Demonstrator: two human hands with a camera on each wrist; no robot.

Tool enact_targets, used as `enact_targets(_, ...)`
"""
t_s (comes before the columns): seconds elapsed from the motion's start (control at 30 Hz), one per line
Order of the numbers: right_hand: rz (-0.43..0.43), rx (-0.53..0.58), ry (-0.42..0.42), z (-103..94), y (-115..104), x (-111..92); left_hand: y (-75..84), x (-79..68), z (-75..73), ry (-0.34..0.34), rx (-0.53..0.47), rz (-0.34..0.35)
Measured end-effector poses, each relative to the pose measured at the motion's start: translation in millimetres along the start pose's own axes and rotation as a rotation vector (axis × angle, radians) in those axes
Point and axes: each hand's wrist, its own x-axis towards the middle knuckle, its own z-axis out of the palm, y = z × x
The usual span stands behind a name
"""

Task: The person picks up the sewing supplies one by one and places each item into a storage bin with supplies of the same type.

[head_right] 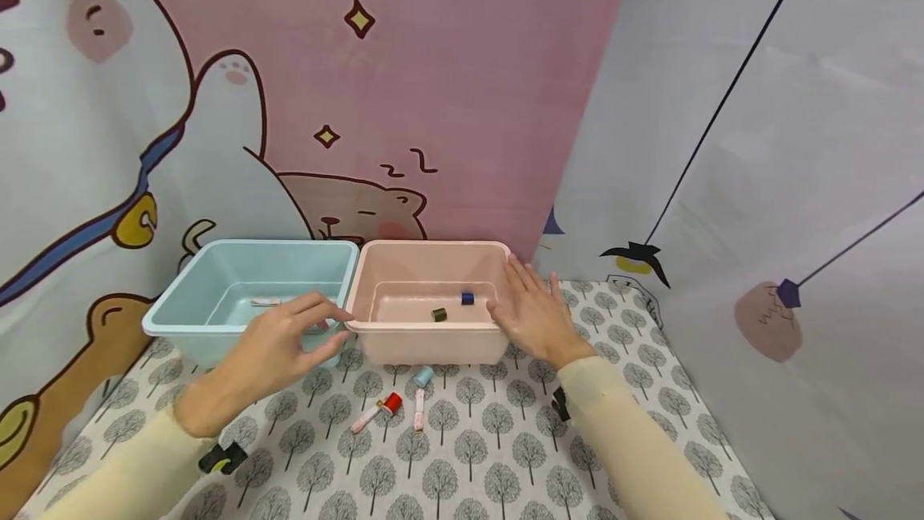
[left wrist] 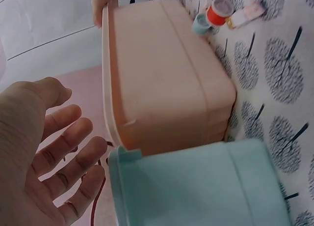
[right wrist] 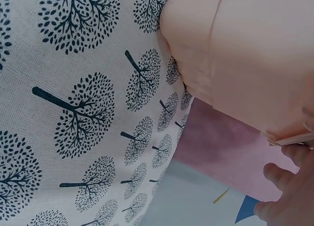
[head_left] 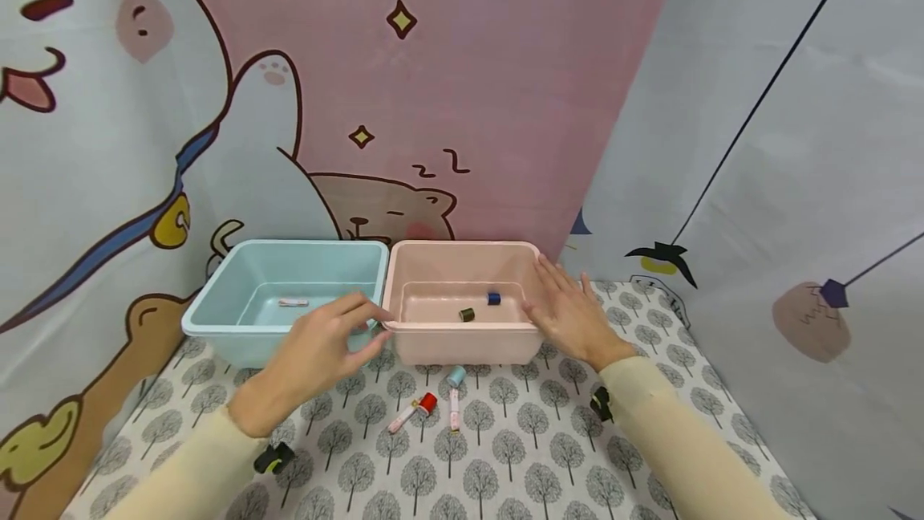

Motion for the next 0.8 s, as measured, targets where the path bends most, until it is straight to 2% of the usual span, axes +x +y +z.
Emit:
enact_targets(0.17, 0.0, 0.015, 0.01, -0.1, 2, -2, 8.1, -10.5, 10.9, -0.01, -0.037, 0.013)
enact_targets(0.3, -0.009, 0.007, 0.016, 0.1, 2, 1, 11.1, -19.3, 19.2, -0.003, -0.06, 0.06)
enact_targets(0.4, -0.009, 0.006, 0.017, 0.0, 2, 1, 13.5, -25.8, 24.9, -0.039, -0.091, 0.069)
enact_targets(0.57, -0.005, 0.006, 0.021, -0.8, 2, 1, 16.3, -36.2, 32.8, -0.17, -0.148, -0.025)
enact_targets(0.7, -0.01, 0.004, 0.013, -1.8, 1, 2, 18.4, -44.6, 38.3, -0.284, -0.157, -0.119)
enact_targets(0.8, -0.01, 0.003, 0.005, -3.1, 1, 3, 19.9, -48.1, 42.8, -0.342, -0.147, -0.165)
